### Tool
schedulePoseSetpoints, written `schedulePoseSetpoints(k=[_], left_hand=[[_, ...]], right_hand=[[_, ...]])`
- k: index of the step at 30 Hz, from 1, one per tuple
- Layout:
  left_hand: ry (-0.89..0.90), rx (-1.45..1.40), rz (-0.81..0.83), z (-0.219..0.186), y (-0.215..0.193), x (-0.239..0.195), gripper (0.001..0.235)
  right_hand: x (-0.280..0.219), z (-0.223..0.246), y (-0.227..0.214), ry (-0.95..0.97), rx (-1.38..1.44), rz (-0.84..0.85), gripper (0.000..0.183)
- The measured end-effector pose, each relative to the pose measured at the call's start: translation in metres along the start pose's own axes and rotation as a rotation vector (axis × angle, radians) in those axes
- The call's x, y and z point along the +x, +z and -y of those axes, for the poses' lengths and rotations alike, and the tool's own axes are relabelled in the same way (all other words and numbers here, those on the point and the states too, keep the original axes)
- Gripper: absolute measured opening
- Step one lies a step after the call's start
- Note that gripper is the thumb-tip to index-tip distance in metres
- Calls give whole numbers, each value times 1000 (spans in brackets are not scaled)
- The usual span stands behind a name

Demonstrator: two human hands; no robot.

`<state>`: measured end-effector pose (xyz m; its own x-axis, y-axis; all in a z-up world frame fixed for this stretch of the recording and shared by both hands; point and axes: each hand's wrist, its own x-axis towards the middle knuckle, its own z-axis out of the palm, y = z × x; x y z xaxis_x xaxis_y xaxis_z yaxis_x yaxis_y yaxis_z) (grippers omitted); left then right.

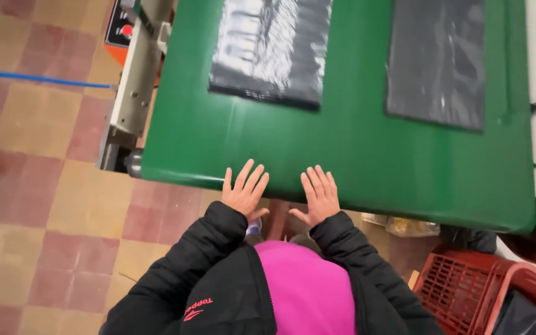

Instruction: Folding black plastic bags on a conveyor belt and putting them in a plastic crate.

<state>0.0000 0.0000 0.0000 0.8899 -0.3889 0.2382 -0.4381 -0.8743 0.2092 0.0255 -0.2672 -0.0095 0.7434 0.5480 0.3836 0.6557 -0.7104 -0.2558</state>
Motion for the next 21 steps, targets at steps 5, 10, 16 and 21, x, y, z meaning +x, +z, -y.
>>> schedulePoseSetpoints(k=[5, 10, 16, 21], left_hand=[[-57, 86, 15, 26, 0, -3, 103], [-89, 153, -92, 57, -11, -11, 90], [-59, -54, 424, 76, -43, -38, 18], [-280, -833, 553, 123, -98, 14, 29]], right_hand=[[18, 0, 7, -20, -11, 13, 106], [39, 7, 1, -62, 29, 74, 94], [13, -10, 7, -278, 211, 88, 47], [49, -43, -22, 167, 819, 523, 41]])
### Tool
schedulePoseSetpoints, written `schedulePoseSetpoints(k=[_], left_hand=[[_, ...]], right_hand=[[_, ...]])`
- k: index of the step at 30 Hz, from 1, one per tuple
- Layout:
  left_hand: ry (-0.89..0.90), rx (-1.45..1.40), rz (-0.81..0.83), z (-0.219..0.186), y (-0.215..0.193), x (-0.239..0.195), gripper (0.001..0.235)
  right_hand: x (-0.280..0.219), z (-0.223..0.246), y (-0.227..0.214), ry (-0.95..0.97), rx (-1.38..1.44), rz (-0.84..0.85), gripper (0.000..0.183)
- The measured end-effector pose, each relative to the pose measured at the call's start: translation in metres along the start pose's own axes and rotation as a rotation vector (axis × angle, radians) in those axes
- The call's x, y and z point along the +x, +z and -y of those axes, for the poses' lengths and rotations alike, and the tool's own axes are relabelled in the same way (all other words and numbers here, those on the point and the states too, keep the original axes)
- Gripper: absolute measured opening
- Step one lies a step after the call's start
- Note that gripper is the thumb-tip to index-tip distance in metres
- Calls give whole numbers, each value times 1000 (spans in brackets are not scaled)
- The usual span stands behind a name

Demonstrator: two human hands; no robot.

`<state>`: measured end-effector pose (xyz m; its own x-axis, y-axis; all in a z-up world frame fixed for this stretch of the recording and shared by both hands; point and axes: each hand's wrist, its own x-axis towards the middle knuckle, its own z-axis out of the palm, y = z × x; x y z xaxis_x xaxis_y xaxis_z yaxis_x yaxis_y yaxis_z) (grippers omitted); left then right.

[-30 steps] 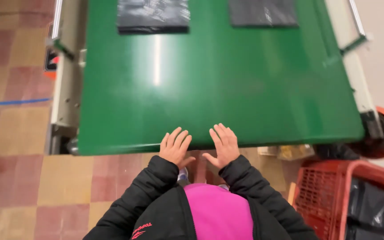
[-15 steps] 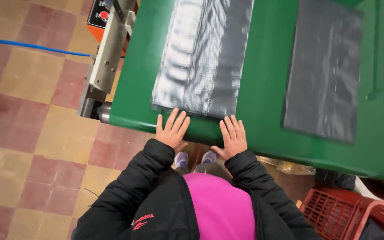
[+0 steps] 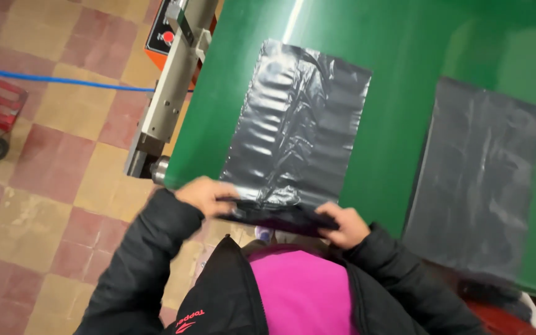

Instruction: Folding black plastic bags on a conveyor belt and putting them in a plastic crate.

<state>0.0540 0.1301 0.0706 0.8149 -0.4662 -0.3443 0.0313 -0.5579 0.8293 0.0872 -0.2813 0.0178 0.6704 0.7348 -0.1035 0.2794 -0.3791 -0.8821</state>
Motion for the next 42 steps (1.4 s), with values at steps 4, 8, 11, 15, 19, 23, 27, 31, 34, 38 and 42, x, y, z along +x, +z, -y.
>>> schedulePoseSetpoints(k=[4, 8, 11, 15, 19, 23, 27, 31, 34, 38, 42], left_hand=[[211, -536, -320, 101, -62, 94, 30], [-200, -908, -694, 208, -66, 212, 47], [-131, -355, -792, 169, -54, 225, 48], [-273, 120, -896, 101, -46, 215, 41], [-357, 298, -849, 64, -49, 213, 35], [-487, 566, -801, 26, -46, 210, 30], [-62, 796, -845, -22, -55, 214, 31], [517, 697, -656, -17, -27, 241, 41], [591, 583, -612, 28, 0, 269, 50], [317, -615, -500, 113, 2, 306, 65], [-152, -1714, -267, 96, -47, 248, 91]], right_hand=[[86, 3, -79, 245, 121, -269, 25], [178, -49, -140, -23, -129, -591, 28], [221, -112, -156, 47, -178, -645, 30], [239, -163, -154, 88, -390, -697, 38], [234, -128, -167, 46, -443, -716, 37], [248, -118, -184, 26, -545, -590, 48], [278, -129, -191, 346, -613, -287, 39], [287, -139, -178, 337, -743, -304, 34], [273, -130, -166, 289, -717, -418, 36], [221, -34, -137, 12, -765, -680, 23], [150, 30, -74, -150, -852, -816, 20]])
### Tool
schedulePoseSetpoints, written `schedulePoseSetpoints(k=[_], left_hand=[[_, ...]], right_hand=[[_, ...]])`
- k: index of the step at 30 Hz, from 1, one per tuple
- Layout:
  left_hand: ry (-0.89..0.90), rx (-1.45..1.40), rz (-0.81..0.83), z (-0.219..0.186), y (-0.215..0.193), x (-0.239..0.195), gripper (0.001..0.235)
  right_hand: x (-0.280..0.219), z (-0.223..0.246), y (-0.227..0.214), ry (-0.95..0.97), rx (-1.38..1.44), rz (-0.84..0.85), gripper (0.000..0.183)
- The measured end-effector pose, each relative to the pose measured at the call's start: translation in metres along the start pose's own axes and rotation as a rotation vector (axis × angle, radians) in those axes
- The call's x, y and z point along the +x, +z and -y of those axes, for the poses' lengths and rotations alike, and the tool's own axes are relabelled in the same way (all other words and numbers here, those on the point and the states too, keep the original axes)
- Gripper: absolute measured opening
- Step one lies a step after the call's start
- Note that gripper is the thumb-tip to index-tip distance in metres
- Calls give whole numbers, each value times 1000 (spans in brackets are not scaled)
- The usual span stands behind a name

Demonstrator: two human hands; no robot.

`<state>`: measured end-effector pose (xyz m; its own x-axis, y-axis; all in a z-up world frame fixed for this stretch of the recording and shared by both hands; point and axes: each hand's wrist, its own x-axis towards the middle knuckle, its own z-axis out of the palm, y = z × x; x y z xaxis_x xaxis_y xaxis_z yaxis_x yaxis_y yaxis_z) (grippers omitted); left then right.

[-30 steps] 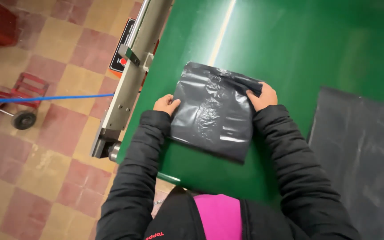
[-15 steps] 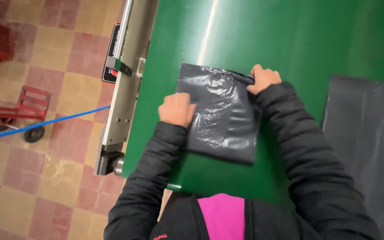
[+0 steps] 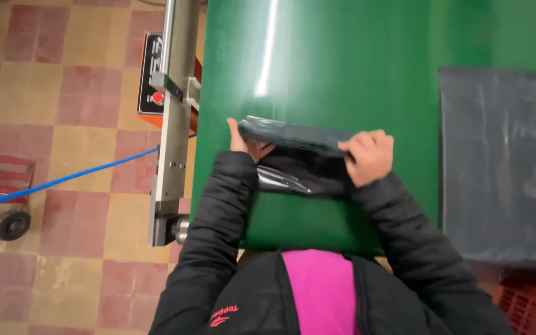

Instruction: Folding black plastic bags on a conveyor belt and putting them in a plastic crate.

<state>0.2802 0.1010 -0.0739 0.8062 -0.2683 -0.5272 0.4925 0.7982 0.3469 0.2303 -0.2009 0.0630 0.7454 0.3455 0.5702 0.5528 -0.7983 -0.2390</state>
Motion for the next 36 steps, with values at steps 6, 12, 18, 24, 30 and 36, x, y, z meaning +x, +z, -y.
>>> schedulePoseSetpoints(k=[6, 12, 18, 24, 30, 36], left_hand=[[282, 483, 95, 6, -119, 41, 71], [933, 1287, 117, -3, 0, -124, 68], [1169, 2551, 403, -2, -13, -134, 34], [358, 2296, 953, 20, 75, -136, 19], [-601, 1175, 502, 66, -21, 49, 68], [435, 1824, 533, 74, 51, -12, 35]], right_hand=[[-80, 22, 15, -6, -34, 78, 29], [-92, 24, 16, 36, -46, 105, 32], [-45, 86, -12, -18, 69, 173, 53], [-109, 105, 66, -93, 389, 265, 55], [-169, 89, 53, 538, 968, 217, 40], [-158, 50, 56, 1476, 1911, -301, 41]])
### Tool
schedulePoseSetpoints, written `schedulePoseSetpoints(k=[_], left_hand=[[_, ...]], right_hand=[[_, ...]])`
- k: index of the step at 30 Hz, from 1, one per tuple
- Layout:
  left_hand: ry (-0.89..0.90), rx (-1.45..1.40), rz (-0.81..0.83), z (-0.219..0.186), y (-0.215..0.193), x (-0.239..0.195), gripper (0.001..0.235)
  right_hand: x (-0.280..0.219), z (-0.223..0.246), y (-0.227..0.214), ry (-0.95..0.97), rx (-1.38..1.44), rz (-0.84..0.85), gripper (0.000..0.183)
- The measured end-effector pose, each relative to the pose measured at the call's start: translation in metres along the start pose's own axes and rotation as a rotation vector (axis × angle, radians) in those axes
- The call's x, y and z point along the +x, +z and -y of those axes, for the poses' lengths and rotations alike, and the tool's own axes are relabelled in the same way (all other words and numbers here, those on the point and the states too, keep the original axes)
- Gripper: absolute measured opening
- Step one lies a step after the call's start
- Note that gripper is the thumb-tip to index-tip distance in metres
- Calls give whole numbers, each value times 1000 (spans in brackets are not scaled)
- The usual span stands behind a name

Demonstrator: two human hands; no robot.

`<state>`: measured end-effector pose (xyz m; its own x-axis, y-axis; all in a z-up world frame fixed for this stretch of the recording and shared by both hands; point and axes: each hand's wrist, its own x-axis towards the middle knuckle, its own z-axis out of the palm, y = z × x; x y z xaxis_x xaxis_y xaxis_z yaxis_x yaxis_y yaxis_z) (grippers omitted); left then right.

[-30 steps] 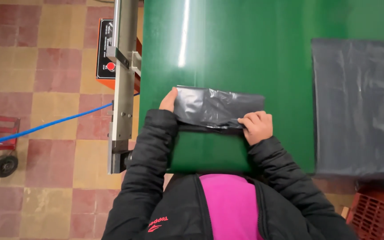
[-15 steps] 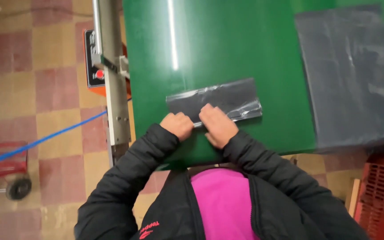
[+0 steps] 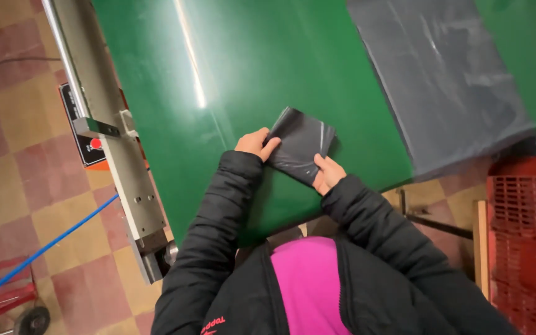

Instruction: Folding black plastic bags on a conveyor belt and putting them in a plastic crate.

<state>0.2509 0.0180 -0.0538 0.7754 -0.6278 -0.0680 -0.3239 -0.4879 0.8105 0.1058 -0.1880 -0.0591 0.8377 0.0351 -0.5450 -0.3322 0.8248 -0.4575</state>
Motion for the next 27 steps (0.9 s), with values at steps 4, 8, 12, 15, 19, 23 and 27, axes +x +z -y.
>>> schedulePoseSetpoints(k=[4, 8, 12, 15, 19, 23, 27], left_hand=[[20, 205, -184, -21, 12, -12, 37], [-201, 409, -291, -78, -10, -18, 45], [256, 622, -445, -159, -5, -13, 73], [623, 498, -72, -217, 59, 6, 77], [989, 711, -121, -217, 192, 24, 56], [1089, 698, -138, -219, 256, 62, 46], [759, 442, 482, -241, 251, 84, 29]], right_hand=[[-7, 1, -31, 15, 23, 5, 47], [-57, 2, -127, 204, -51, 249, 53], [-99, 3, -248, 349, -181, -45, 59], [-86, 31, -270, -18, 201, -367, 79], [-109, 68, -287, -237, 297, -343, 76], [-133, 120, -268, -503, 398, -279, 73], [-184, 137, -266, -631, 221, -174, 58]])
